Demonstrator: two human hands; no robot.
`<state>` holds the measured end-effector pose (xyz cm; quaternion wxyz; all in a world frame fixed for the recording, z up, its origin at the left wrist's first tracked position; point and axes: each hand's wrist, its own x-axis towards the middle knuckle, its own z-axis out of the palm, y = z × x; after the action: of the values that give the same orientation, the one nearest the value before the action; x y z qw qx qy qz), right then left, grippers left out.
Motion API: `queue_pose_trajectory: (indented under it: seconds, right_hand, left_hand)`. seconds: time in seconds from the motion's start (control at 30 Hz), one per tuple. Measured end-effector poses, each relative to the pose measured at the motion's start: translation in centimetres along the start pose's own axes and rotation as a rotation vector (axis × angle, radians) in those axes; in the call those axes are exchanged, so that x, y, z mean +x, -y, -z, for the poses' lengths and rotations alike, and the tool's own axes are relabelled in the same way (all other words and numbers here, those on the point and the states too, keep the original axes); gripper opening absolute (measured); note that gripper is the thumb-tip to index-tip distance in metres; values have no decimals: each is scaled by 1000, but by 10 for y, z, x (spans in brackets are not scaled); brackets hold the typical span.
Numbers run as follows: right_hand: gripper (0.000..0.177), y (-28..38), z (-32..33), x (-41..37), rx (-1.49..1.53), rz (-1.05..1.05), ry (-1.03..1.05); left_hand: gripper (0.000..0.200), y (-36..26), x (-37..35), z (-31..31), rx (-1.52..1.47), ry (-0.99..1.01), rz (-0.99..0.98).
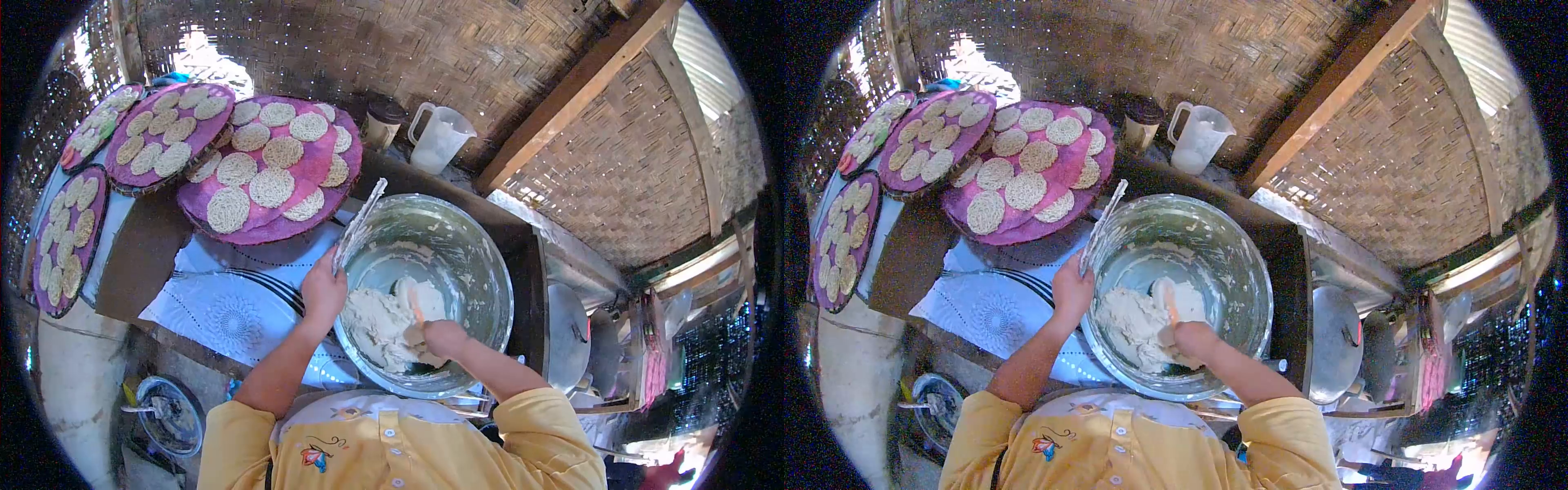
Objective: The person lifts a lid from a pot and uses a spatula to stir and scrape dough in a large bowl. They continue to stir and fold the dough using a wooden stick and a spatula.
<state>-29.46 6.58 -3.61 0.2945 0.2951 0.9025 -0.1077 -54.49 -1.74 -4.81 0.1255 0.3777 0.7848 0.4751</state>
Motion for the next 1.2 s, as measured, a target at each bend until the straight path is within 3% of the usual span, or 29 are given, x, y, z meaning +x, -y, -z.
queue_pose_trajectory:
  seconds: [0.13, 0.17, 0.3, 0.37, 0.43, 0.53, 0.6, 0.83, 0.93, 1.07, 1.13, 1.17, 1.2]
  right_hand:
    - [19, 41, 4, -11, -185, 187, 40]
    - [16, 52, 3, -18, -94, 207, -37]
    - [17, 50, 19, -52, -89, 177, -64]
    - [18, 24, 56, -71, -59, 23, 42]
    - [18, -19, 39, -77, -25, -128, -23]
    - [17, -51, 41, -80, 23, -535, -117]
    - [21, -70, 29, -63, -21, -635, -100]
    - [28, -88, -3, -10, 273, -694, -72]
    - [28, -118, -40, 17, 150, -554, 44]
    - [27, -127, -59, 30, 37, -346, -106]
    - [28, -104, -36, 33, 116, -337, -165]
    - [29, -109, -37, 44, -46, -166, -85]
    - [28, -104, -31, 47, 9, -169, -148]
  left_hand:
    - [41, 0, -1, 0, -2, -17, -15]
    - [41, 1, -1, 0, 5, 5, 1]
    - [41, -2, 0, 4, 24, 38, 22]
    - [41, -3, -2, 5, 23, 31, 9]
    - [41, -3, -2, 5, 13, 17, -6]
    - [42, -4, -2, 4, 6, 29, 40]
    - [42, -6, -2, 7, -11, 55, 57]
    - [41, 1, -1, 0, -21, -3, -10]
    - [41, 3, -1, -3, -7, -29, -4]
    - [41, 4, 0, -6, -30, -39, -6]
    - [40, 5, 0, -7, -42, -41, -7]
    - [40, 4, 0, -6, -26, -29, 1]
    - [40, 3, -1, -5, -8, -19, 10]
